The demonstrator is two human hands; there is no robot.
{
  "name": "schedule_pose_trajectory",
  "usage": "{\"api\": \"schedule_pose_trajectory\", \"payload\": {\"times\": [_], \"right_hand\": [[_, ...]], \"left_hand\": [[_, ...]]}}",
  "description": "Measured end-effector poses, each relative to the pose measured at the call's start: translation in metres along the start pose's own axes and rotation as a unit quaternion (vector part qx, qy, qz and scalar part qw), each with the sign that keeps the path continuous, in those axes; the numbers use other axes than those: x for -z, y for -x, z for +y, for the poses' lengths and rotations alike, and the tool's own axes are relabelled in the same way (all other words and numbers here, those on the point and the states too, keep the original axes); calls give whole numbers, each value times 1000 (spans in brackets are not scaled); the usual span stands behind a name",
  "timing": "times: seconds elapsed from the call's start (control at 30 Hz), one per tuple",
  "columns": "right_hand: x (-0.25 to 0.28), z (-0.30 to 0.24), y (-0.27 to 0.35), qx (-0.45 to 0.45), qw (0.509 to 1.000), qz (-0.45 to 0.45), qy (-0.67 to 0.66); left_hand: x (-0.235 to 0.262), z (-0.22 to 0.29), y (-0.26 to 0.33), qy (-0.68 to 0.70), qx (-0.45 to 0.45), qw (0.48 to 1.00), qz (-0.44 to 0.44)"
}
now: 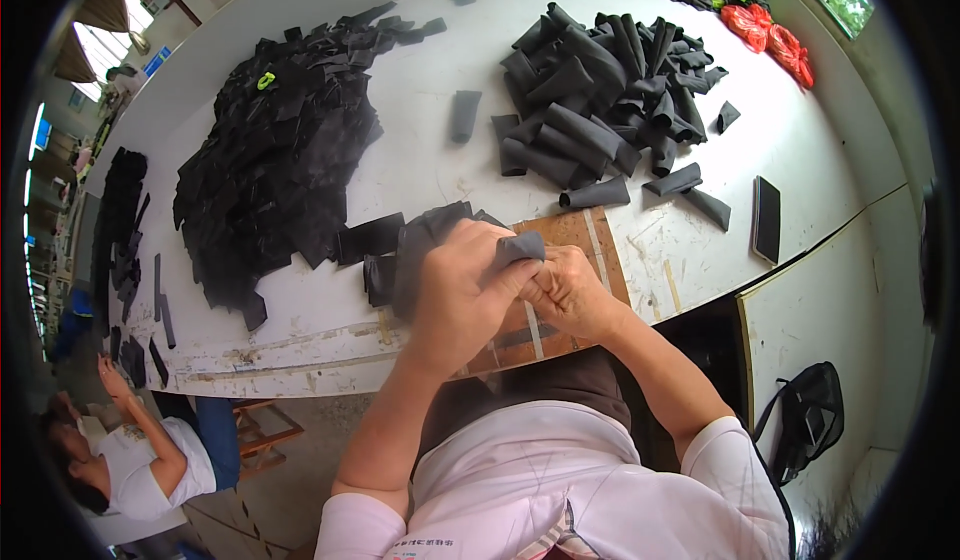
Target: Manually assemble or process small black rubber/plastic parts on a workbench.
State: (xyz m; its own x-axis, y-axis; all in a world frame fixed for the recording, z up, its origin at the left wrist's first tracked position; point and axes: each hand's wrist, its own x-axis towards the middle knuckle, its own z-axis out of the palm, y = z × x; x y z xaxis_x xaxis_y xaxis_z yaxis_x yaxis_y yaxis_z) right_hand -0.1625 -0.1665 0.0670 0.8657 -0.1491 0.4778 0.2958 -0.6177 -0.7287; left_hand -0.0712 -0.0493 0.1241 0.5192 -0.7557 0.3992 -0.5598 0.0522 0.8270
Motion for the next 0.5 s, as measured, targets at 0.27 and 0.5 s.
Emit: {"api": "schedule_pose_trajectory", "payload": {"times": [0.27, 0.5], "right_hand": [[13, -16, -9, -6, 999, -47, -9], [9, -12, -6, -29, 997, -56, 36]], "left_hand": [[14, 14, -3, 70, -3, 997, -21], [1, 10, 7, 118, -40, 985, 122]]}}
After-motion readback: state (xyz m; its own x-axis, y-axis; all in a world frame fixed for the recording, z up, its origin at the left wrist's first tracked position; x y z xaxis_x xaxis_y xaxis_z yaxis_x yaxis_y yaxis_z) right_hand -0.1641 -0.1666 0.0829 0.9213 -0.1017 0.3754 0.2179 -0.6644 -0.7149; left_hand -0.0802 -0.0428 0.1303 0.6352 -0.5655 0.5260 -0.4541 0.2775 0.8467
